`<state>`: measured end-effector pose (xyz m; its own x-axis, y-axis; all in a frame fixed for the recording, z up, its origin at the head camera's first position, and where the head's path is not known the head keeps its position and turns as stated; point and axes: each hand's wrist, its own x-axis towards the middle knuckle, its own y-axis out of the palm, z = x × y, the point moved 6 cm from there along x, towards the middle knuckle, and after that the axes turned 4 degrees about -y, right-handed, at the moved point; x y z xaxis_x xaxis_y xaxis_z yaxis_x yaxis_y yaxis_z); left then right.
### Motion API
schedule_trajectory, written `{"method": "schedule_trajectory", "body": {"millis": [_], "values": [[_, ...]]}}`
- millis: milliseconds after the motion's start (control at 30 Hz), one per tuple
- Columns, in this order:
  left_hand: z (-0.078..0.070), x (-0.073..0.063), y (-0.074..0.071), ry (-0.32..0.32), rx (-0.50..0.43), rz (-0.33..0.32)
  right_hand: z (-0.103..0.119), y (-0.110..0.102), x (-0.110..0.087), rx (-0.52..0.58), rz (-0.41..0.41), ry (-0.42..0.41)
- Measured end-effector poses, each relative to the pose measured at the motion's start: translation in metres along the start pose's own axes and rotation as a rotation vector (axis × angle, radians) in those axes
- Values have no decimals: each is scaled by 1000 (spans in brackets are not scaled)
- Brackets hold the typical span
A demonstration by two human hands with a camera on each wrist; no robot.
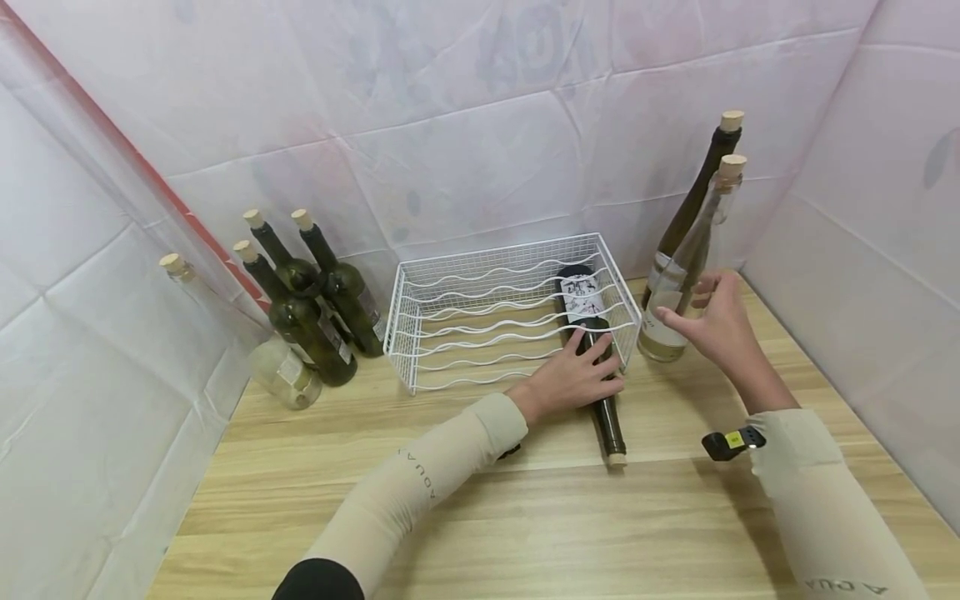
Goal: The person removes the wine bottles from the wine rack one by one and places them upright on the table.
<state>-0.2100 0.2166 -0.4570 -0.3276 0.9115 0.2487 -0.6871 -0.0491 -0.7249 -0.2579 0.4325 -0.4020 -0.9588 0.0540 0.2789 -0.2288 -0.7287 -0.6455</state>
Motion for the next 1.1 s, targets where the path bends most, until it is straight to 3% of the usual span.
{"method": "schedule_trajectory", "body": {"millis": [367,600,1100], "values": [[0,-1,-2,4,-19,-10,1,0,-3,8,2,8],[-2,-6,-4,29,-48,-50,4,-2,-4,-7,10,17],[4,-24,-7,82,-68,5,7,-2,-3,-63,33,13]]}}
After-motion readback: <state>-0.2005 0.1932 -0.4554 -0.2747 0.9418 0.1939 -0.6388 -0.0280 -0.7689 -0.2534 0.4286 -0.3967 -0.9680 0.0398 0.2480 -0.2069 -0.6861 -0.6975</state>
